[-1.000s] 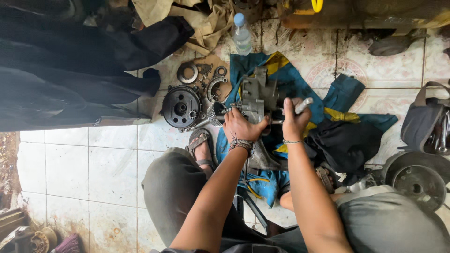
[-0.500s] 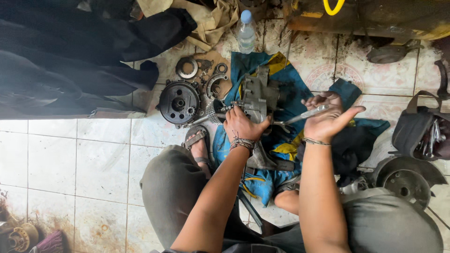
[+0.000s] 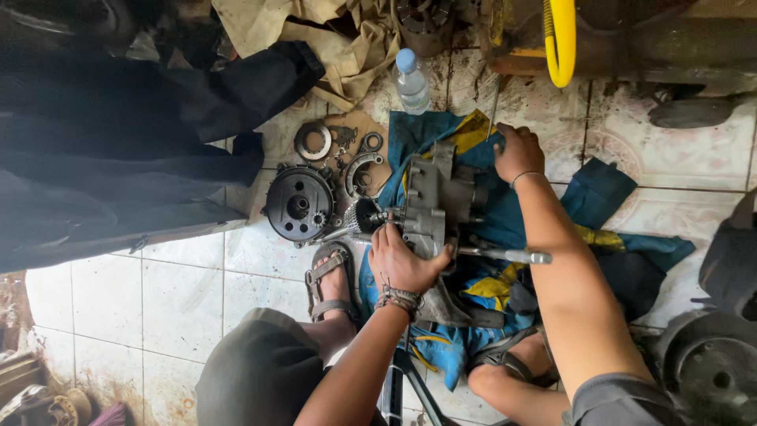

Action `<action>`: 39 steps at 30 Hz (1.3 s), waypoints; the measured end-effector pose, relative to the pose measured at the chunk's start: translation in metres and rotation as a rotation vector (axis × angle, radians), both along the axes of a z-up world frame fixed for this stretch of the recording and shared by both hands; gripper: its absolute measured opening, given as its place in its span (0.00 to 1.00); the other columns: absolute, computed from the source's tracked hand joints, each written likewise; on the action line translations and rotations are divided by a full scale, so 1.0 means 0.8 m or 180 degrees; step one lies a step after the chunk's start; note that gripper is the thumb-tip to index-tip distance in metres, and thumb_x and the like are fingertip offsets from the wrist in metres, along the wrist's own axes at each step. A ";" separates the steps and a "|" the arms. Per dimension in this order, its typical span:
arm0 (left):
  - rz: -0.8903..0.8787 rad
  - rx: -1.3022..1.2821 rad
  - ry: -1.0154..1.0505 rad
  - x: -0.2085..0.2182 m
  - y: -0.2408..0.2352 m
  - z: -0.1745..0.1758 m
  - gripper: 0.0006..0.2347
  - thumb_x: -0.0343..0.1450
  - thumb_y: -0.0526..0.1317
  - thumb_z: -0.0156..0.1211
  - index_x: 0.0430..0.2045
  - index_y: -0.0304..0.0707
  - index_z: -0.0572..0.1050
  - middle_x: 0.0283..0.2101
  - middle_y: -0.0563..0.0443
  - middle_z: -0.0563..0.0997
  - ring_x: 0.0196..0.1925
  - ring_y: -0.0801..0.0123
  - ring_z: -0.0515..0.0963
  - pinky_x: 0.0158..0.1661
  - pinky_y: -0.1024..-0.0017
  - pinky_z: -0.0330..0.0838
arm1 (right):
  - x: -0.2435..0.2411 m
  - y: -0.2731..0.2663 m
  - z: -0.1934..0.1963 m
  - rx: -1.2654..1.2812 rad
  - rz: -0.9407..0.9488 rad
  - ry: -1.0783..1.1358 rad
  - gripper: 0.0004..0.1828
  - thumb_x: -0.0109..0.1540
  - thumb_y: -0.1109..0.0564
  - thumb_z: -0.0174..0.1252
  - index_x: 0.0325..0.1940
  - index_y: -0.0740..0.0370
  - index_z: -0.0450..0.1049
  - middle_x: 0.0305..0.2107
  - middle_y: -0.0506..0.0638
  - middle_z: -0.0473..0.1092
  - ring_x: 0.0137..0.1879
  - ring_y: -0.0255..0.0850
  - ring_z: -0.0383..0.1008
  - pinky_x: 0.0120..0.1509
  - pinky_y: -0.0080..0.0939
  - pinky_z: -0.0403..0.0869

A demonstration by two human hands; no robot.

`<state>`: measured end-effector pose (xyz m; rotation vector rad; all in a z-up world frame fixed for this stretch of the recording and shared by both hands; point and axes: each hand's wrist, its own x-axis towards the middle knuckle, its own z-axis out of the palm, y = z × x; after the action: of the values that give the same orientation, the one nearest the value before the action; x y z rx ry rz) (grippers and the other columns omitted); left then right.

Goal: The person is working on a disassembled engine block placed on a cloth on the floor. They use a wrench to tighten bolts on the engine casing and occasionally adjust the position of the engine and internal components.

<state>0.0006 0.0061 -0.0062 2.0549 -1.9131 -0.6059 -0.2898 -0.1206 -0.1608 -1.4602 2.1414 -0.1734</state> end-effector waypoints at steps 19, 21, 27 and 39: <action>-0.0016 -0.0072 0.0202 -0.002 -0.003 0.005 0.54 0.46 0.69 0.70 0.60 0.22 0.67 0.52 0.34 0.77 0.63 0.46 0.72 0.65 0.57 0.64 | 0.036 -0.046 -0.028 -0.0012 -0.0004 0.0849 0.21 0.65 0.65 0.61 0.60 0.75 0.67 0.36 0.68 0.76 0.45 0.57 0.81 0.47 0.52 0.82; -0.0024 -0.0048 0.0241 -0.002 -0.001 0.009 0.55 0.45 0.69 0.70 0.60 0.22 0.67 0.52 0.34 0.77 0.63 0.46 0.73 0.65 0.56 0.64 | 0.027 -0.040 -0.028 0.0308 -0.0564 0.0517 0.18 0.65 0.58 0.61 0.52 0.74 0.65 0.32 0.69 0.76 0.39 0.60 0.82 0.40 0.55 0.81; -0.0047 -0.0014 0.0137 -0.004 -0.002 0.006 0.55 0.45 0.70 0.70 0.60 0.22 0.67 0.53 0.34 0.76 0.64 0.46 0.72 0.65 0.57 0.64 | -0.016 0.013 -0.041 0.0369 -0.1078 -0.1200 0.10 0.56 0.48 0.61 0.30 0.55 0.80 0.15 0.53 0.73 0.21 0.46 0.77 0.22 0.44 0.76; -0.0017 -0.0035 0.0164 0.000 -0.001 0.009 0.54 0.47 0.72 0.68 0.59 0.22 0.68 0.53 0.33 0.77 0.64 0.46 0.72 0.64 0.53 0.65 | 0.056 0.111 0.070 -0.0063 -0.0807 -0.4148 0.16 0.59 0.67 0.64 0.51 0.71 0.74 0.31 0.60 0.77 0.31 0.45 0.81 0.31 0.42 0.82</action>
<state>0.0003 0.0056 0.0012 2.0083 -1.8897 -0.6417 -0.2453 -0.0320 -0.1046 -0.6661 1.1813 -0.9365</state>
